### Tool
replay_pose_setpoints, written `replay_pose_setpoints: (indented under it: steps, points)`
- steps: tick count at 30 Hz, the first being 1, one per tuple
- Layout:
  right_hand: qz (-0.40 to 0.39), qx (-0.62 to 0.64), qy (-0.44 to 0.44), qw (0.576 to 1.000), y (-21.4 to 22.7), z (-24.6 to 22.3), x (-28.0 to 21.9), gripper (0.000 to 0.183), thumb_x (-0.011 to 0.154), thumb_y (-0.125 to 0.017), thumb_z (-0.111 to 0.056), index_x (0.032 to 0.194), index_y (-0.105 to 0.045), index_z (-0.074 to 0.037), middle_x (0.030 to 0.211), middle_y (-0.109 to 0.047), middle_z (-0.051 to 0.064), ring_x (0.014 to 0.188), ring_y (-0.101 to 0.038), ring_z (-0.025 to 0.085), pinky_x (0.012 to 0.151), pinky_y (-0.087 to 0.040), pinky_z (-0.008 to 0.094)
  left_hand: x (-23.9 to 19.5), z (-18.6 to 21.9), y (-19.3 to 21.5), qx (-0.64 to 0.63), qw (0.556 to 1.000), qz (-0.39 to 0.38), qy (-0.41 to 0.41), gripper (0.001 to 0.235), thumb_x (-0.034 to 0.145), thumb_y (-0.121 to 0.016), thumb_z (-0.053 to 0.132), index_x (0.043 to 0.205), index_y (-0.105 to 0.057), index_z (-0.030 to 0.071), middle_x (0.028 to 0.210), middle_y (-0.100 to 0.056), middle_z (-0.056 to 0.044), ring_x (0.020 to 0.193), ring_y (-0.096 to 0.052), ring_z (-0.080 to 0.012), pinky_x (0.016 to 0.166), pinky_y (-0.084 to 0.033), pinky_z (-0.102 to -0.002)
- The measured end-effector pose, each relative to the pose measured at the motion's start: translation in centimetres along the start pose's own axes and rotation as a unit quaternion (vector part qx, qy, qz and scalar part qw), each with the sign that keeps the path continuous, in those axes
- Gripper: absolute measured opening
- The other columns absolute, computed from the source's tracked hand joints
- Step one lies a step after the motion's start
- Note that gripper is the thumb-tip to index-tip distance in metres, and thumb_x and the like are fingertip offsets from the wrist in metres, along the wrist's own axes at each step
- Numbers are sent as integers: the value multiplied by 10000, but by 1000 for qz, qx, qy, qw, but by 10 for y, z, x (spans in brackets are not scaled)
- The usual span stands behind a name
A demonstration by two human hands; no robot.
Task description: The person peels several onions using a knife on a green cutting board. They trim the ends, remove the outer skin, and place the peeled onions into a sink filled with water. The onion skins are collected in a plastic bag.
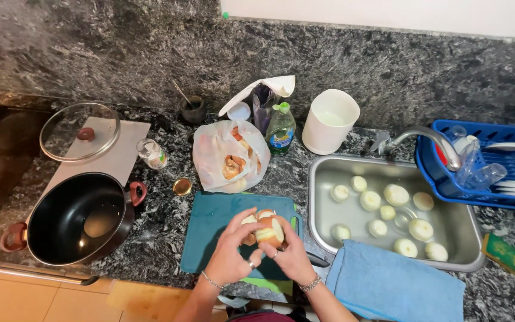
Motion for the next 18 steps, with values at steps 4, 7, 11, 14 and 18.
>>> replay_pose_setpoints:
  steps: [4, 7, 11, 14, 18]
  points:
    - [49, -194, 92, 975, 10, -10, -7, 737, 728, -791, -348, 1386, -530, -144, 1217, -715, 34, 1014, -676, 154, 887, -520, 295, 5, -17, -3, 144, 988, 29, -53, 317, 770, -752, 186, 1084, -756, 143, 1222, -717, 2, 991, -727, -215, 799, -610, -369]
    - [54, -253, 139, 956, 14, -11, -8, 820, 762, -838, -426, 1447, -486, -144, 1334, -678, 74, 1128, -681, 232, 952, -512, 363, 10, -11, -7, 222, 973, 11, -70, 86, 912, -656, 229, 931, -697, 156, 947, -705, -6, 765, -674, -283, 581, -519, -452]
    - [62, -310, 177, 932, 13, -21, -16, 805, 779, -843, -338, 1438, -467, -67, 1335, -627, 131, 1166, -647, 297, 970, -508, 401, 11, -7, -13, 266, 957, -51, -101, 117, 960, -599, 232, 909, -642, 136, 855, -654, -54, 691, -645, -329, 504, -493, -492]
    - [58, -321, 191, 926, 11, -26, -19, 817, 783, -848, -337, 1438, -459, -43, 1337, -619, 153, 1173, -642, 310, 976, -509, 410, 12, -9, -15, 291, 947, -77, -116, 149, 973, -583, 233, 870, -620, 131, 787, -624, -66, 639, -619, -339, 475, -466, -494]
    - [59, -344, 188, 918, 9, -28, -22, 842, 792, -830, -365, 1456, -432, -33, 1323, -617, 162, 1161, -639, 327, 958, -517, 432, 12, -21, -21, 282, 951, -109, -65, 138, 738, -668, 143, 789, -552, 197, 777, -609, -12, 690, -635, -330, 515, -459, -496]
Point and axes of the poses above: each hand's wrist, its own x-axis towards the middle knuckle, its own y-axis out of the back of the hand, z = x × y, the point moved 5 cm from there along x, towards the middle knuckle
